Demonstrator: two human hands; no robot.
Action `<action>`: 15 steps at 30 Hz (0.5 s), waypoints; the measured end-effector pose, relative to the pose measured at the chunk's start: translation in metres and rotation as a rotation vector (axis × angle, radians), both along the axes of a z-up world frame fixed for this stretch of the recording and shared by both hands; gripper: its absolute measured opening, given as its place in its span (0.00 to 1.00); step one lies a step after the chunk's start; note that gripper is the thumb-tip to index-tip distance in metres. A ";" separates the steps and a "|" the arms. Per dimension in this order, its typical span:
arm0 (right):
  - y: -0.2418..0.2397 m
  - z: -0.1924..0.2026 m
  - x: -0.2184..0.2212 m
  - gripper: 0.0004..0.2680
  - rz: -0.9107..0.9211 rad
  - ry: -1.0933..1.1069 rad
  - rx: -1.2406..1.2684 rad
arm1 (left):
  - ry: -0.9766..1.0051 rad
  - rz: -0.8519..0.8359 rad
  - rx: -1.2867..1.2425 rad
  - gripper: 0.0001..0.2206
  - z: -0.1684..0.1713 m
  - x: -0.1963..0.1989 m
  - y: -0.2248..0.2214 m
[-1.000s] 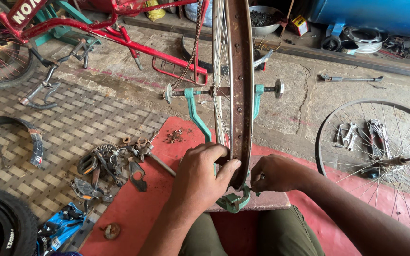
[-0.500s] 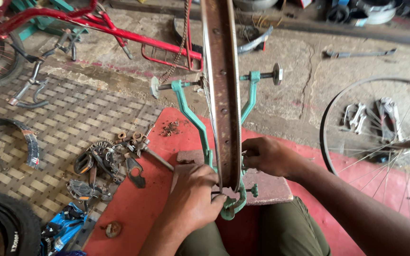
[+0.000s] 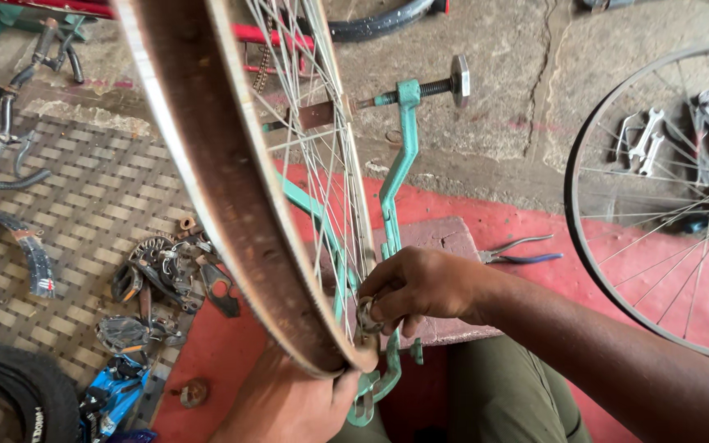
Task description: The person assembles a bicycle wheel by inserting spokes into the rim and lacing them into the hub while the wheel is mounted on a stand.
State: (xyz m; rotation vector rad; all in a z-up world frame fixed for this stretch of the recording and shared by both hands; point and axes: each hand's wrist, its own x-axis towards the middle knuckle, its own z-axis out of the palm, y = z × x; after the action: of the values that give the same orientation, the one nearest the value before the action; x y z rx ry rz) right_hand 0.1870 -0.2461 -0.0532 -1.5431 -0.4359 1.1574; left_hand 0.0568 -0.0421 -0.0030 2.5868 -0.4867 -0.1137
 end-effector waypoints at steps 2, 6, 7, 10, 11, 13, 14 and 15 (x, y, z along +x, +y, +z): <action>-0.002 -0.004 0.002 0.15 -0.051 0.152 0.024 | -0.071 -0.106 0.056 0.08 -0.004 0.002 0.003; -0.001 -0.013 0.001 0.15 -0.086 0.281 0.067 | -0.070 -0.129 0.109 0.11 -0.011 0.003 0.007; 0.000 -0.014 0.000 0.15 -0.117 0.310 0.082 | -0.051 -0.148 0.103 0.09 -0.011 0.004 0.008; 0.006 -0.010 -0.005 0.13 -0.155 0.312 0.068 | 0.006 -0.170 0.089 0.09 -0.011 0.007 0.009; 0.009 -0.006 -0.005 0.13 -0.163 0.285 0.037 | 0.043 -0.173 0.079 0.09 -0.010 0.008 0.009; 0.011 0.002 -0.010 0.12 -0.122 0.088 -0.111 | 0.040 -0.167 0.068 0.09 -0.008 0.006 0.007; 0.011 0.005 -0.012 0.13 -0.082 -0.109 -0.258 | 0.038 -0.163 0.056 0.10 -0.007 0.006 0.007; 0.014 0.005 -0.013 0.13 -0.079 -0.111 -0.260 | 0.037 -0.161 0.054 0.10 -0.006 0.006 0.006</action>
State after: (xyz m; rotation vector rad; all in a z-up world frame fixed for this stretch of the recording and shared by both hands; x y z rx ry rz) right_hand 0.1735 -0.2324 -0.0480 -1.8398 -0.3028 1.1031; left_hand 0.0625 -0.0359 -0.0088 2.5902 -0.6865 -0.2323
